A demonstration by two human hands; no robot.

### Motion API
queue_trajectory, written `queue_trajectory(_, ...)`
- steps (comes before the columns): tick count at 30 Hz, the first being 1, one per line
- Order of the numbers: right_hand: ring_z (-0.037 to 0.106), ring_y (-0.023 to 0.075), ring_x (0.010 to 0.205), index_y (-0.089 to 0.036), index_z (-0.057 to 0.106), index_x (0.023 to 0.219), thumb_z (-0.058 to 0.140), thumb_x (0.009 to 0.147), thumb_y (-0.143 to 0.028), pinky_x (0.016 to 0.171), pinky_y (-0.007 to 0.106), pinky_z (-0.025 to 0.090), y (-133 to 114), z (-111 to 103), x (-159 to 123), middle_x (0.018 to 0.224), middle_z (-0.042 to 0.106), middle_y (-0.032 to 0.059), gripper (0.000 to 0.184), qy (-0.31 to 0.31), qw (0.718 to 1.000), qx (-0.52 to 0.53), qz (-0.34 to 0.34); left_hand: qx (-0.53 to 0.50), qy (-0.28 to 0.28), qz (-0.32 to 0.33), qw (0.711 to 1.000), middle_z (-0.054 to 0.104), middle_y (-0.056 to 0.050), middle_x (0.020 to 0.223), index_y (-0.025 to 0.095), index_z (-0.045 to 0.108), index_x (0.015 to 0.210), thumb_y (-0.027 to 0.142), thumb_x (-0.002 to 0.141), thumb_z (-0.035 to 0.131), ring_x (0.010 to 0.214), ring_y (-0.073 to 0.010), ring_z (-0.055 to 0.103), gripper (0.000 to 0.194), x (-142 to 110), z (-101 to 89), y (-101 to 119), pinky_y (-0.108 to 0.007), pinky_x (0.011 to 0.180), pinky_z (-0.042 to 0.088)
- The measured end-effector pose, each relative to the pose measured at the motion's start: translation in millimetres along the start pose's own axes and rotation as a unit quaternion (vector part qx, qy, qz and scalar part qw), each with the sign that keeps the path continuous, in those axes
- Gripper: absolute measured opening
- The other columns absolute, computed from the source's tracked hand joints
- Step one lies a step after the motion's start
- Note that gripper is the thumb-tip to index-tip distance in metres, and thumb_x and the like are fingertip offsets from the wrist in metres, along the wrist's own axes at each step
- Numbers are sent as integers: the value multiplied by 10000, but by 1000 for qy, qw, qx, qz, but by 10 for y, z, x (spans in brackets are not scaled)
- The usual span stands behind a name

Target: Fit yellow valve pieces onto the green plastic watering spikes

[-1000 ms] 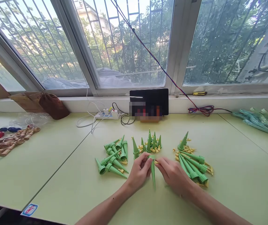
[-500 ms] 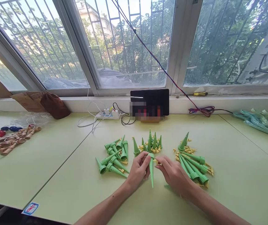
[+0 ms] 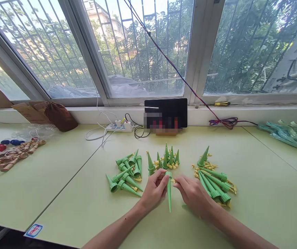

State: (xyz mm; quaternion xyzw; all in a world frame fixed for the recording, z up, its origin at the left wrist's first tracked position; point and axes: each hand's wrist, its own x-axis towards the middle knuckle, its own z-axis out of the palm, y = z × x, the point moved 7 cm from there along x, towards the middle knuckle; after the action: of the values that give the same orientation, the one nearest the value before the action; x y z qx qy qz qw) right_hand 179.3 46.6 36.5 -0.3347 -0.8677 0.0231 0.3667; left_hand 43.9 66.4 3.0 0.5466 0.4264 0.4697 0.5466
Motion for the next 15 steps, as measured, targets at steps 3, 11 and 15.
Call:
queue_trajectory(3,535,144,528,-192,544,790,295,1102,-277,532,282,311,12,11,-1,633,584,10,408,-5,1000,-11,6,26,-19,16,999,368,97,564,189,568,968,565,914,597,387,-62,376,381,-12,15,-44,-185,384,312)
queue_trajectory(11,451,130,472,-199,495,690,283,1092,-239,521,301,240,29,46,-1,571,531,-2,456,-15,999,-34,21,150,-27,67,986,396,70,563,173,585,960,470,970,555,474,-86,404,299,-37,-1,-27,-201,460,303)
queue_trajectory(15,448,127,477,-199,494,693,294,1090,-247,524,294,245,31,33,7,577,530,-4,447,-14,999,-24,29,161,-23,72,984,415,63,568,172,588,948,475,973,548,490,-90,410,307,-39,-3,-18,-204,476,311)
